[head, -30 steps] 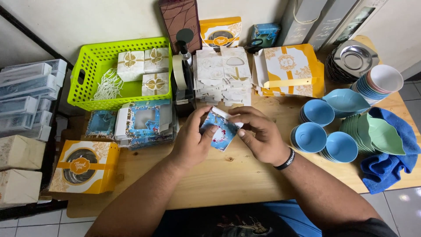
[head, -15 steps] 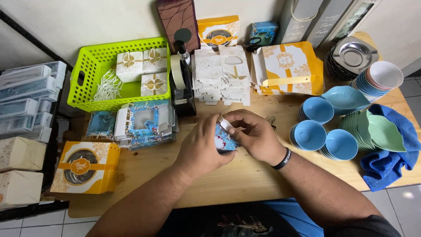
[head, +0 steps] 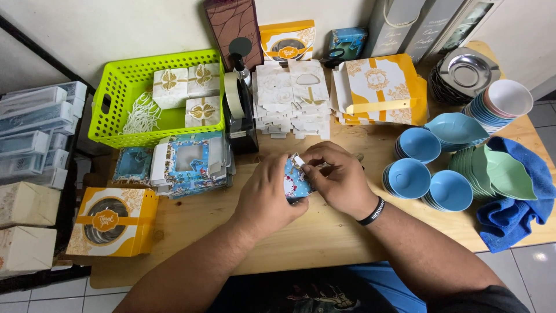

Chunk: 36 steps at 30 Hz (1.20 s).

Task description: The person assembles small gift boxes by folding and taping the cardboard packaging. They then use a small knife to trim the edges of green leaf-shaped bowls and stack them on the table.

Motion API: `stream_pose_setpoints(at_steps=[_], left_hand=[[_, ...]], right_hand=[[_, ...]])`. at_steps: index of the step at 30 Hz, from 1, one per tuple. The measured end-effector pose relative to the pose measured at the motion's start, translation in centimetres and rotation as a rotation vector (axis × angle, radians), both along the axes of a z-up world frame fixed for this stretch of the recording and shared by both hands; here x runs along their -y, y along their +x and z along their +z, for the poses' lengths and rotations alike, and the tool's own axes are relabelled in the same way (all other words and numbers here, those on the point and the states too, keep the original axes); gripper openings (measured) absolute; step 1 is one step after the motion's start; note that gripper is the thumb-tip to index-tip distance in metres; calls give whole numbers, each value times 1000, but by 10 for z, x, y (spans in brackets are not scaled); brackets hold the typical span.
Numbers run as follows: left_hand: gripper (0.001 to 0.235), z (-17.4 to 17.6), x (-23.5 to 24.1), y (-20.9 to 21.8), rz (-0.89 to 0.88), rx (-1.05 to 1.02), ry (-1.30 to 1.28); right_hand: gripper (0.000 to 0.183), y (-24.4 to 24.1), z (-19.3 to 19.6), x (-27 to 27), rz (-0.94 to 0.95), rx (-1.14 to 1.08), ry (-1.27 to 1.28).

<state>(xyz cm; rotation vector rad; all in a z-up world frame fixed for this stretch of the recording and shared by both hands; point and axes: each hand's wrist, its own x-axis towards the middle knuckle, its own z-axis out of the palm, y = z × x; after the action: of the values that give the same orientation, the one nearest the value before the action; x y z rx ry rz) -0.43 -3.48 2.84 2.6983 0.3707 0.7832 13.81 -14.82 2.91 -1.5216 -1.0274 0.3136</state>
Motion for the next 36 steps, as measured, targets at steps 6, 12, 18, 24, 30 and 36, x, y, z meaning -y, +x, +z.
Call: stream_pose_setpoints(at_steps=[6,12,18,24,30,36], left_hand=[[88,0,3,2,7,22,-11],[89,4,-14,-1,2,-29,-301],[90,12,-15,-2,-29,-48,-360],[95,2,-17,-3,-8,-49,-331],[92,15,-10,-6,-94,36,-453],[46,-9,-31,1,-117,-33,-699]], right_hand=[[17,-6,12,0,3,-13,-8],[30,14,10,5,331,-144,78],[30,18,-4,2,352,-213,113],[29,16,-6,2,316,-142,85],[37,5,5,0,196,-13,32],[22,21,-6,0,83,10,15]])
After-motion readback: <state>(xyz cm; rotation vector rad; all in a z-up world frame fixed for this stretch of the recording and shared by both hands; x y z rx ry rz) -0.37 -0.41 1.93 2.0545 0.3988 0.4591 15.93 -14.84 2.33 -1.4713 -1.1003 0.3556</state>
